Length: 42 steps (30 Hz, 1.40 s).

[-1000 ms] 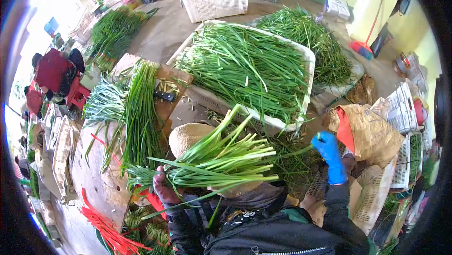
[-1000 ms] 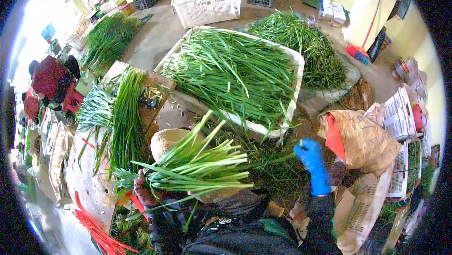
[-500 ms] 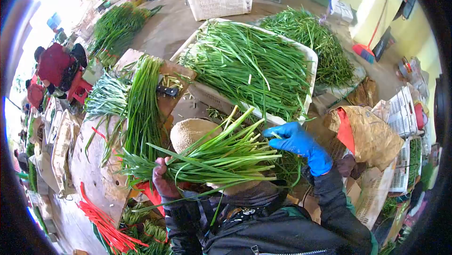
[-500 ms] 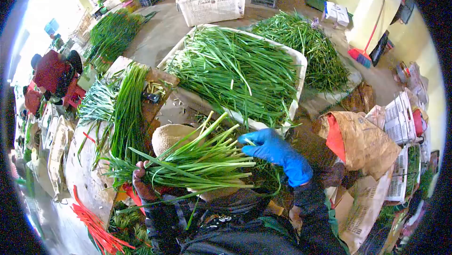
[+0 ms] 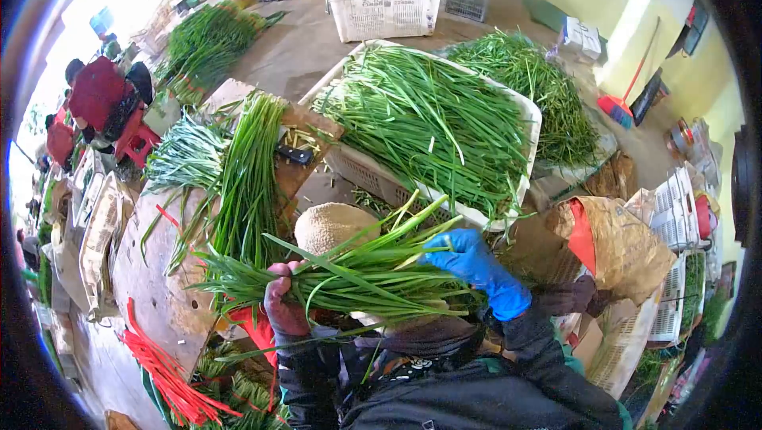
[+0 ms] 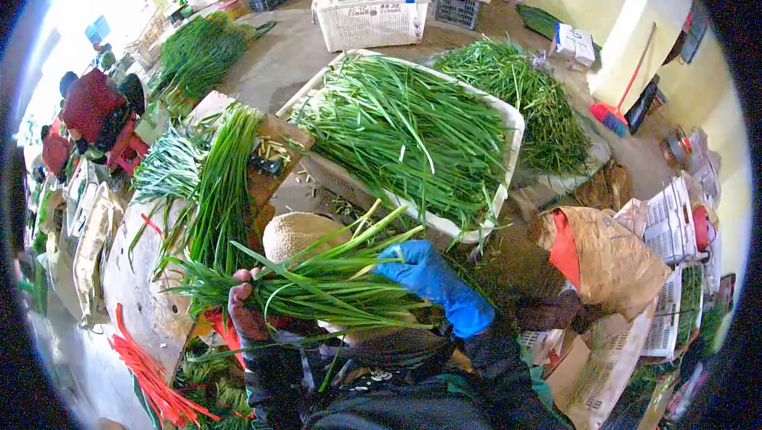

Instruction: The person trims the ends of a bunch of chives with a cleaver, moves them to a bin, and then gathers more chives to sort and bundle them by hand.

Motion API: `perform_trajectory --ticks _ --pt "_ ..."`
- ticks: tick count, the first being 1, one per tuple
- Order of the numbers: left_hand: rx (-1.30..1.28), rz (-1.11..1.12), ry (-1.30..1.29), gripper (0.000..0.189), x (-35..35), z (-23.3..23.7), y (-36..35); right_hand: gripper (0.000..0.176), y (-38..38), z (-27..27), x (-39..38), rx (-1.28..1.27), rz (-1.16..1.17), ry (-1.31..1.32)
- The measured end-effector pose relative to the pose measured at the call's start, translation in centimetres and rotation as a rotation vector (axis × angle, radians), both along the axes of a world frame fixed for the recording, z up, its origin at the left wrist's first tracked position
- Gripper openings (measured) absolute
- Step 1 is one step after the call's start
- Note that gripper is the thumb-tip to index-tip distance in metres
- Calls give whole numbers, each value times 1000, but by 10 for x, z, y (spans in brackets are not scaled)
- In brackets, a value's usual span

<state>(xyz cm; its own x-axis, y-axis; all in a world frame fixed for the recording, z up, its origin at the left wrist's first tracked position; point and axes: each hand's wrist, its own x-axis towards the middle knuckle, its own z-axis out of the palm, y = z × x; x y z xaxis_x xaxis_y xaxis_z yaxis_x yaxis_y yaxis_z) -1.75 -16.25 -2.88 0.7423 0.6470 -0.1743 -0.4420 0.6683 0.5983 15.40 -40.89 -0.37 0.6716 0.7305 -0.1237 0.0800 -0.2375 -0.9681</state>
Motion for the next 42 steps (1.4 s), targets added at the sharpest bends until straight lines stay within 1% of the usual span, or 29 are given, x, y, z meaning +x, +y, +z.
perform_trajectory --ticks 1,3,4,5,7,8,9,10,12,14,15,16,18,19,23,25,26,28,30,31,32,34,35,36,37,38,39,40,42 --pt "-41 5 -1 17 0 1 -1 10 -6 4 2 64 -59 -27" --pt "-22 10 -6 19 1 1 -1 12 -22 18 9 195 -162 -30" --pt "-2 13 -9 22 1 1 -1 10 -34 34 16 41 -194 -127" --pt "-1 12 -12 22 1 -1 0 11 -47 42 21 -11 -293 -87" --pt "25 11 -27 22 -2 -8 4 13 -86 31 38 169 -499 -104" --pt "24 15 -30 22 -4 -12 6 11 -113 20 49 185 -588 -201" --pt "21 2 -37 22 -7 -15 8 10 -129 51 42 -28 -700 -130" --pt "19 -14 -43 22 -9 -17 9 11 -158 40 49 -68 -694 -214" --pt "14 -37 -98 20 -9 -19 8 22 -203 13 52 -394 -650 -150" --pt "71 -80 -138 17 -12 -21 7 38 -225 -50 40 -567 -536 -154" --pt "52 -39 -80 15 -10 -8 -1 54 -203 -24 27 -1053 -311 -489" --pt "51 -35 -83 15 -9 -4 -2 60 -195 -24 22 -998 -299 -371" --pt "200 -24 17 16 -13 0 -5 50 -168 -18 15 -697 -373 -439" --pt "273 -14 -22 19 -10 5 -9 50 -152 -16 16 -698 -380 -430" --pt "291 2 33 23 -7 18 -20 26 -63 13 37 -123 -256 -408" --pt "304 -29 -91 26 -6 19 -22 27 -25 19 42 -249 -118 -436" --pt "304 -24 -89 26 -7 19 -22 27 -8 19 43 -249 -113 -435" --pt "417 -63 -68 28 -11 20 -22 25 22 15 41 -619 131 -492" --pt "468 -28 -79 29 -5 29 -28 24 36 1 28 -339 69 -235" --pt "469 -26 -51 29 -5 32 -29 21 41 -9 24 -43 45 -311" --pt "469 -29 -19 29 -7 32 -30 21 41 0 20 -46 53 -301" --pt "405 2 -40 25 -5 19 -29 14 39 38 18 249 -91 -77" --pt "365 -2 -22 25 -5 16 -25 15 28 47 30 277 -115 -172" --pt "326 -8 -6 24 -5 15 -23 12 16 54 41 252 -215 -287" --pt "253 -11 16 21 -7 13 -22 12 2 64 46 178 -418 -247" --pt "253 -12 11 21 -7 13 -21 11 -16 57 60 245 -448 -323" --pt "270 -9 4 20 -7 13 -20 13 -32 68 61 123 -475 -272" --pt "285 -4 0 20 -8 13 -19 13 -42 57 67 123 -473 -273" --pt "286 7 28 19 -6 14 -20 16 -59 16 76 -185 -403 -242"
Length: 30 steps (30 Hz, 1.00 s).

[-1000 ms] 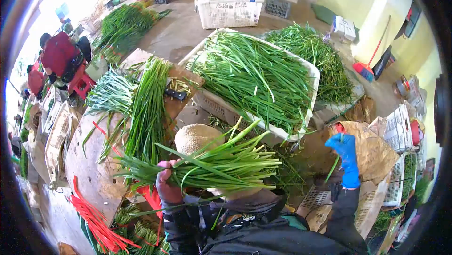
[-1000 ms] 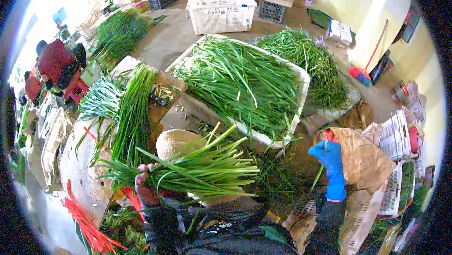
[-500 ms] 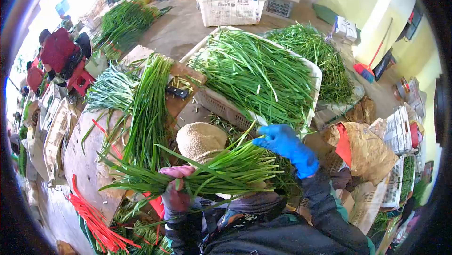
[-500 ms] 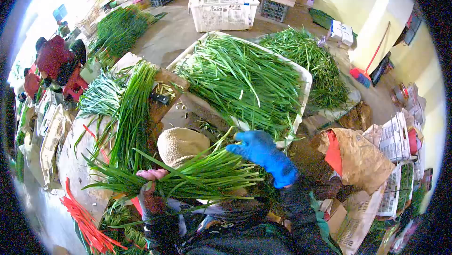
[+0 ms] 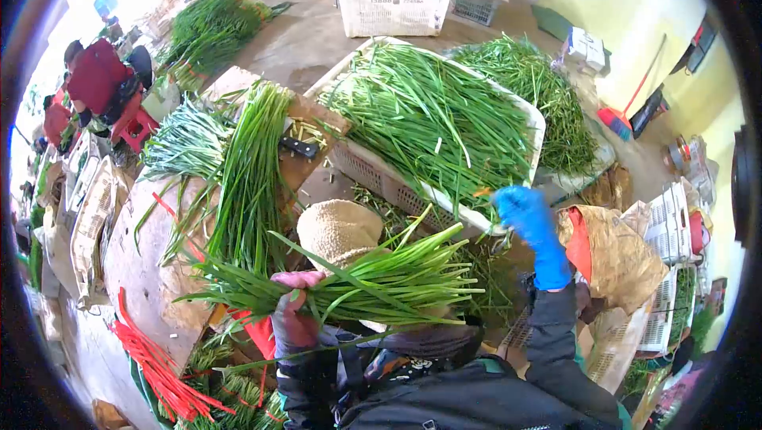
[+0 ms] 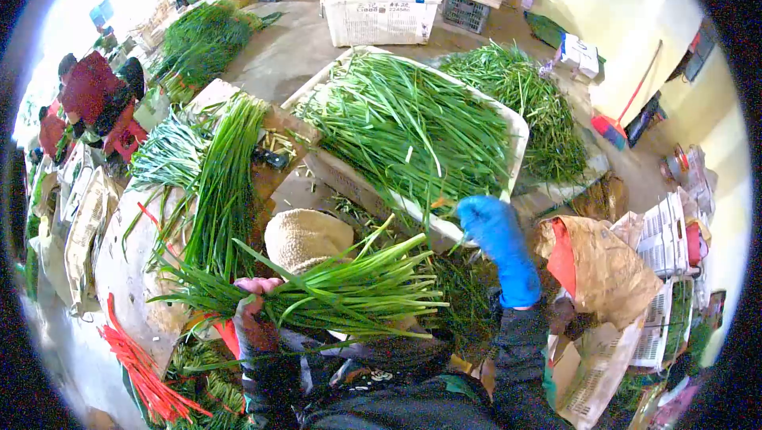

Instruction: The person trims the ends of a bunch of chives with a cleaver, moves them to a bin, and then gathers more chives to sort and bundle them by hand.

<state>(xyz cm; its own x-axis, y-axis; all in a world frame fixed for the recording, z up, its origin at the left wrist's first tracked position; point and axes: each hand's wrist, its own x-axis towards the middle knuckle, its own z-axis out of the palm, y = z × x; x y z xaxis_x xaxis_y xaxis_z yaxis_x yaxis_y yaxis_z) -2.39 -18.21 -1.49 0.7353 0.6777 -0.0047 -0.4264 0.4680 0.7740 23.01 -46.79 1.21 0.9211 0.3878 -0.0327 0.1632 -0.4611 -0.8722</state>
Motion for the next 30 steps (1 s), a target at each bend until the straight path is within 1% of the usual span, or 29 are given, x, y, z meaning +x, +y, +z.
perform_trajectory --ticks 1,2,4,5,6,8,9,11,12,14,15,16,18,19,20,22,23,25,26,28,29,30 --pt "5 15 27 20 0 1 0 22 -7 -9 -2 -485 103 -120" --pt "5 10 32 20 -1 -2 2 22 -11 -22 -10 -485 99 -113" --pt "-21 12 -9 20 -1 -11 5 36 -17 -50 -21 -188 88 -21" --pt "19 27 51 18 0 -9 5 42 -12 -58 -19 -96 131 5" --pt "25 18 60 18 1 -8 7 42 -7 -63 -19 -91 122 14" --pt "-55 -90 -43 18 5 -7 10 46 25 -51 -16 185 196 98" --pt "-51 -89 -45 18 6 -8 11 46 38 -48 -12 189 199 96" --pt "-9 -116 -8 18 6 -11 14 42 62 -42 -6 216 360 205" --pt "-5 -105 -9 18 6 -11 15 33 72 -49 -8 298 370 287" --pt "-69 -85 -6 18 4 -14 15 23 79 -47 -6 125 425 448" --pt "-62 -70 12 16 1 -22 18 15 77 -50 -8 192 402 389" --pt "-65 -64 18 16 -1 -26 18 15 71 -48 -6 190 406 396" --pt "-55 -18 98 13 -2 -29 17 12 53 -38 -3 117 415 231" --pt "-58 -26 98 13 -1 -30 18 11 40 -42 2 134 316 271" --pt "-90 -56 58 13 -1 -32 21 13 25 -39 9 71 326 58" --pt "-121 -83 16 12 0 -34 24 17 -14 -59 23 39 204 -20" --pt "-140 -96 -2 12 0 -35 24 17 -24 -56 22 38 203 -21" --pt "-163 -122 -16 12 2 -36 22 23 -44 -52 16 -134 139 56" --pt "-183 -131 -48 12 3 -35 21 23 -44 -48 12 -134 131 60" --pt "-200 -146 -69 12 7 -28 18 27 -29 -37 0 128 116 254" --pt "-195 -97 6 13 8 -20 14 29 -17 -31 -3 108 185 185" --pt "-190 -47 85 13 6 -17 12 34 -8 -47 -7 281 241 181"
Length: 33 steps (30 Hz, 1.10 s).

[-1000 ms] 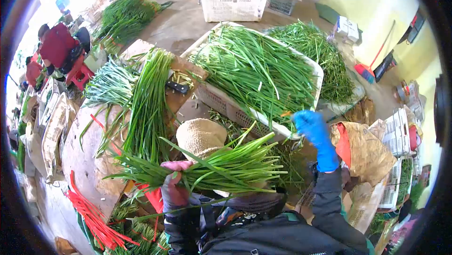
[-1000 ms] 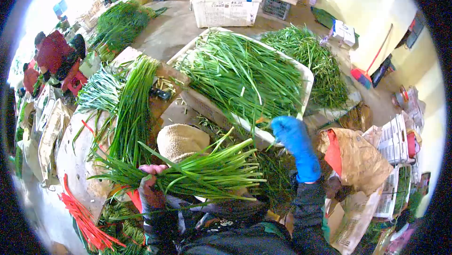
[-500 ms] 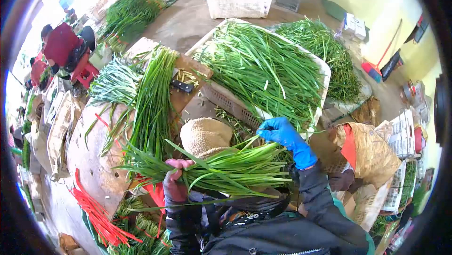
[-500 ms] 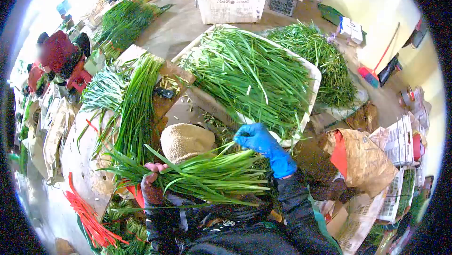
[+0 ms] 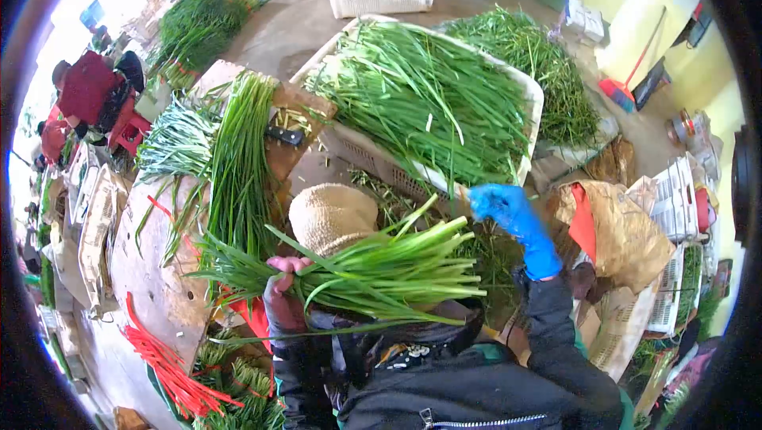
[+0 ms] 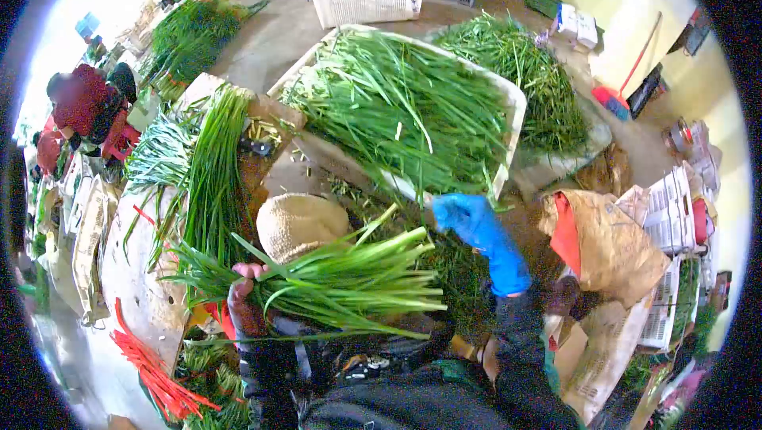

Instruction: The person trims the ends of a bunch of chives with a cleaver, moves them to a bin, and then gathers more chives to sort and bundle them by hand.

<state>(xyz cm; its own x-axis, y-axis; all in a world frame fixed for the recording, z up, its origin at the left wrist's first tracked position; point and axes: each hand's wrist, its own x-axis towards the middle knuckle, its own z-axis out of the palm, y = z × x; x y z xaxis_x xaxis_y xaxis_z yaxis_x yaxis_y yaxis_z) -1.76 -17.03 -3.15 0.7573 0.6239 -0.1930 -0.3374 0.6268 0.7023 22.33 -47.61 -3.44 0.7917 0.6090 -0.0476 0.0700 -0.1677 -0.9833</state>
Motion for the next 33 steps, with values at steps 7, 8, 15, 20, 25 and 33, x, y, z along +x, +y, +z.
perform_trajectory --ticks 7,8,15,20,25,33 --pt "150 -95 63 18 -27 7 5 21 71 -19 -13 53 129 95" --pt "137 -125 114 20 -29 16 3 21 71 -16 -10 58 135 91" --pt "126 -129 113 23 -41 -1 2 34 58 -4 11 15 28 -137" --pt "162 -122 108 24 -36 2 2 56 94 -1 -3 -240 386 -102" --pt "128 -81 201 25 -42 -8 5 26 93 -13 -8 -107 403 234" --pt "132 -58 184 21 -36 -4 0 14 37 -13 19 -58 17 17"
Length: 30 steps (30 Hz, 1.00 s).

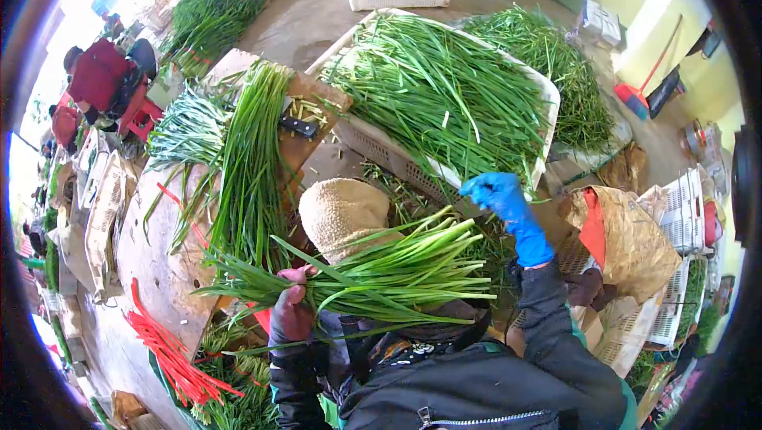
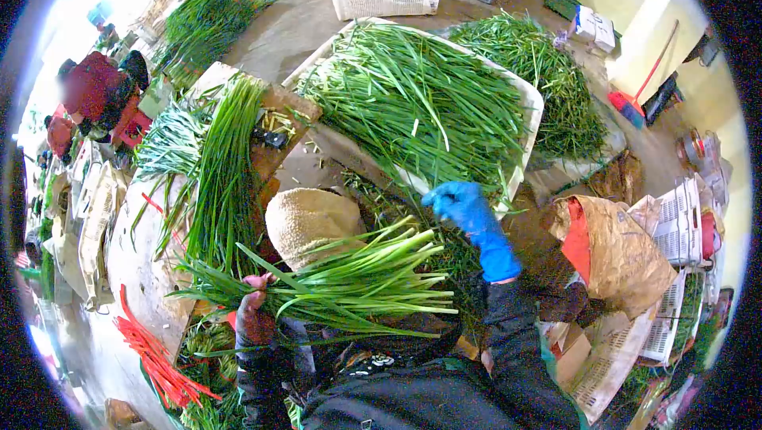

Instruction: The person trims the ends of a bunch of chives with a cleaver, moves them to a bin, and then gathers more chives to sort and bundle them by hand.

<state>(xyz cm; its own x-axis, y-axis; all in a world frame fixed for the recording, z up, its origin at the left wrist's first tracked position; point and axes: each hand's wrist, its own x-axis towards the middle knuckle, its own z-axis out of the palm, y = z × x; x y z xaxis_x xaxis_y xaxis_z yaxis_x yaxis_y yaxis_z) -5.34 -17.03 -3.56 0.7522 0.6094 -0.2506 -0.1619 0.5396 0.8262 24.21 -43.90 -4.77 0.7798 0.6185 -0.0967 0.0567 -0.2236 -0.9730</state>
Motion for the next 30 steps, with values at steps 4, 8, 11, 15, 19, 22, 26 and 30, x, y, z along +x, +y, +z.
perform_trajectory --ticks 4,8,11,15,19,22,26,30 --pt "-2 -15 -49 22 1 0 -1 14 -36 2 14 -99 -96 -8" --pt "-17 -36 -87 23 3 2 -4 27 -23 -9 -2 -26 65 36" --pt "-15 -29 -80 24 1 -2 -1 29 5 -18 -18 15 217 34" --pt "-22 -13 -58 23 -4 -5 1 26 29 -6 -31 -143 285 202" --pt "-46 -23 -51 22 -4 -4 0 18 30 -3 -38 23 206 113" --pt "-46 -20 -44 22 -3 -4 -1 15 6 12 -33 -62 68 6" --pt "-50 4 -31 22 0 -1 -3 17 -36 1 -16 63 -59 119" --pt "-82 -30 -44 22 2 -7 -2 19 -25 8 -19 14 -54 60"
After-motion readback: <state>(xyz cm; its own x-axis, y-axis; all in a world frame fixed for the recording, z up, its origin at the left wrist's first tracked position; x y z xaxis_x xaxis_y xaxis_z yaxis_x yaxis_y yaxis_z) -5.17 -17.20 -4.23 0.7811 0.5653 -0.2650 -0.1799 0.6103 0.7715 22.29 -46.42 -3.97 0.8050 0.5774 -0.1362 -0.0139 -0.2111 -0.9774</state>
